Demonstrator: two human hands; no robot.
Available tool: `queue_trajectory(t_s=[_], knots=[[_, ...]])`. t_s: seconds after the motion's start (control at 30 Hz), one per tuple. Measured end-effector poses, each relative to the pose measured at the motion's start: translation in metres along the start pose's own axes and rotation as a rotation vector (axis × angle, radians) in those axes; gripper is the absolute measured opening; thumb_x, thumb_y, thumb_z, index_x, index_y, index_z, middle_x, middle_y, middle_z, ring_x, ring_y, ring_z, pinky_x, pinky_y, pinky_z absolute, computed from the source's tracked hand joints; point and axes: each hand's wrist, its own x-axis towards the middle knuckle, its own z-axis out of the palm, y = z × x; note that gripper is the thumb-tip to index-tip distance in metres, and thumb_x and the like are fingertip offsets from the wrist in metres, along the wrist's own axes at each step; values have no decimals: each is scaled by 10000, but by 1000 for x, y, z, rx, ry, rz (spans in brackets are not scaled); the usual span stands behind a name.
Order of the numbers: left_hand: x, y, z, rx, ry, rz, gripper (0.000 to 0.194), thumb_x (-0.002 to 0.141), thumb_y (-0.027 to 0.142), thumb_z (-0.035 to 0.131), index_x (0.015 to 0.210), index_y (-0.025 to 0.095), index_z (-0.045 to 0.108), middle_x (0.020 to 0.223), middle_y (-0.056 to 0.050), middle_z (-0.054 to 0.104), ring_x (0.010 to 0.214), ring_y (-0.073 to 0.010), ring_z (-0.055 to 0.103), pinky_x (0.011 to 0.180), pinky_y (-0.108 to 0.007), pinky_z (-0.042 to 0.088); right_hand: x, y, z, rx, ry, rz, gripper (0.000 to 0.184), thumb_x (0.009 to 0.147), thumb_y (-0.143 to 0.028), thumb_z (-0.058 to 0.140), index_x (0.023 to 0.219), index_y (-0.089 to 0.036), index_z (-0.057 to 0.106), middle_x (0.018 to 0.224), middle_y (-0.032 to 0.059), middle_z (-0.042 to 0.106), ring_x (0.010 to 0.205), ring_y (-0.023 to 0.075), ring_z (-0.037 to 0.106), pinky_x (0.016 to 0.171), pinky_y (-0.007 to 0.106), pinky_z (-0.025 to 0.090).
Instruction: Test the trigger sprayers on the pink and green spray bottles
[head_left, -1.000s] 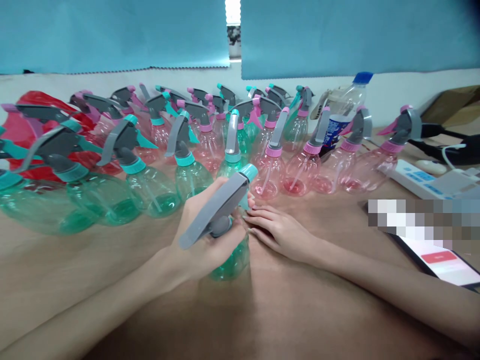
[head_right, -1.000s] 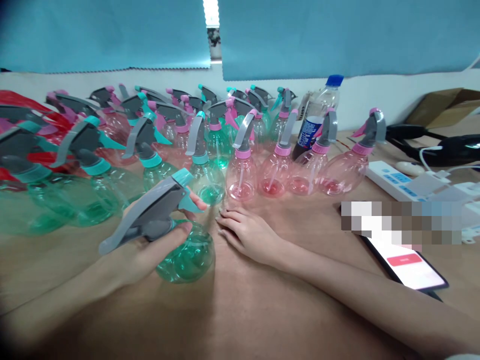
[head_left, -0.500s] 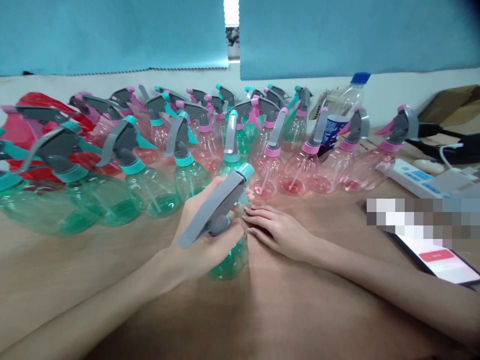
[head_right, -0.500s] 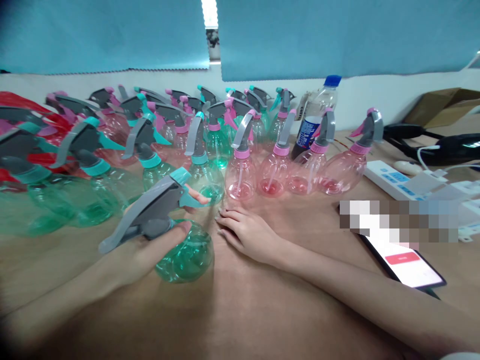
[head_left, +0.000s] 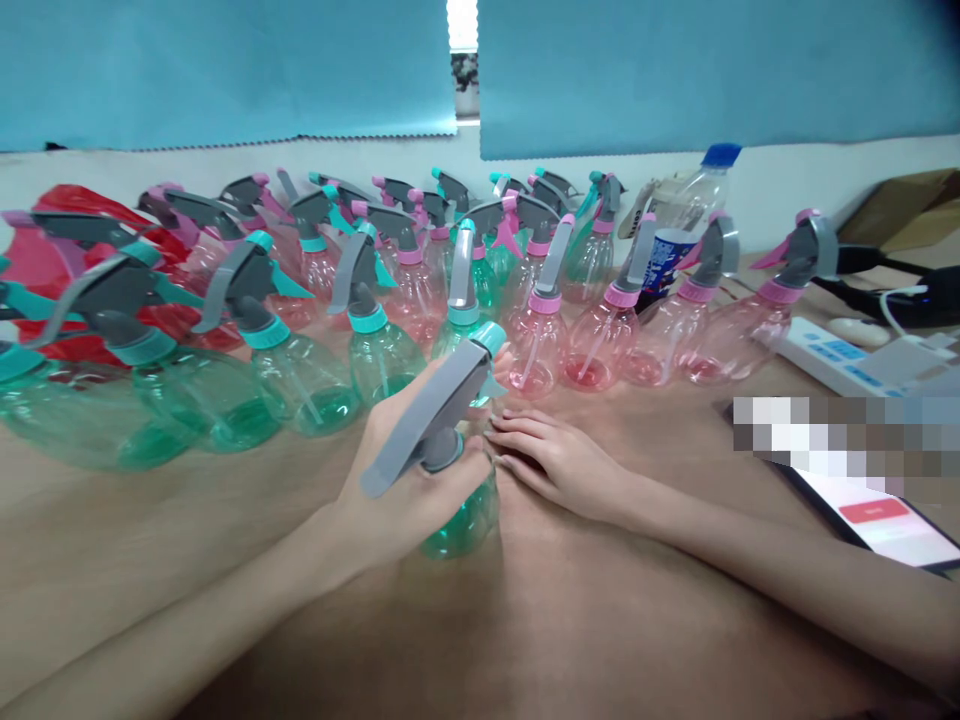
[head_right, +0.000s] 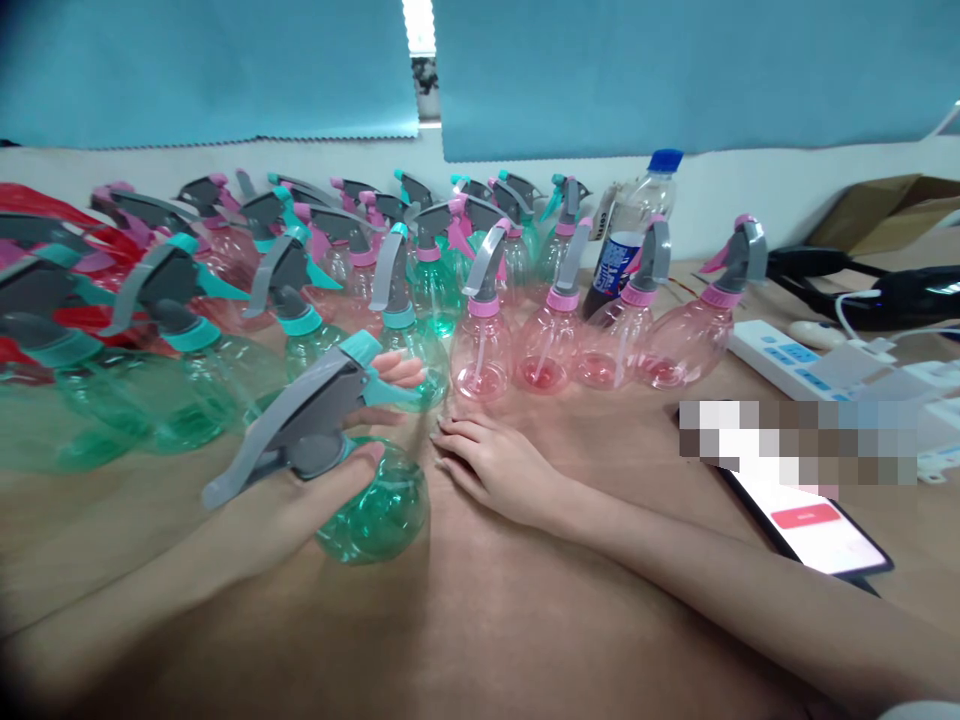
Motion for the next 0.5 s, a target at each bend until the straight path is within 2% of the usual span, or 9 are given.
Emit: queue_trajectory(t_s=[0.1, 0.2, 0.3, 0.5], knots=[[2, 0, 0, -32, -29, -21, 352, 749, 239, 505, 1098, 232, 541, 511, 82, 444, 419, -135, 480, 406, -248, 404, 0, 0, 0, 10, -1, 3, 280, 970, -249, 482, 1184, -166, 643, 1230, 106, 673, 1194, 247, 588, 1025, 459, 484], [4, -1, 1, -52, -44, 8, 413, 733, 218, 518, 1145, 228, 538, 563, 72, 522, 412, -116, 468, 418, -237, 414, 0, -1, -1, 15, 8, 9, 276, 968, -250, 486, 1183, -179, 642, 1226, 104, 675, 1195, 250, 588, 1018, 469, 487], [5, -1, 0, -57, -38, 19, 418, 712, 197, 523, 1129, 222, 544, 630, 56, 572, 413, -101, 457, 410, -226, 407, 0, -1, -1, 13, 2, 15, 284, 971, -246, 479, 1196, -174, 637, 1229, 99, 674, 1205, 250, 581, 1025, 460, 483], [5, 0, 0, -46, -33, 11, 403, 706, 183, 512, 1106, 212, 554, 607, 58, 569, 401, -101, 450, 393, -221, 405, 0, -1, -1, 9, -2, 15, 282, 971, -252, 480, 1187, -173, 642, 1231, 104, 672, 1202, 246, 583, 1024, 458, 485]])
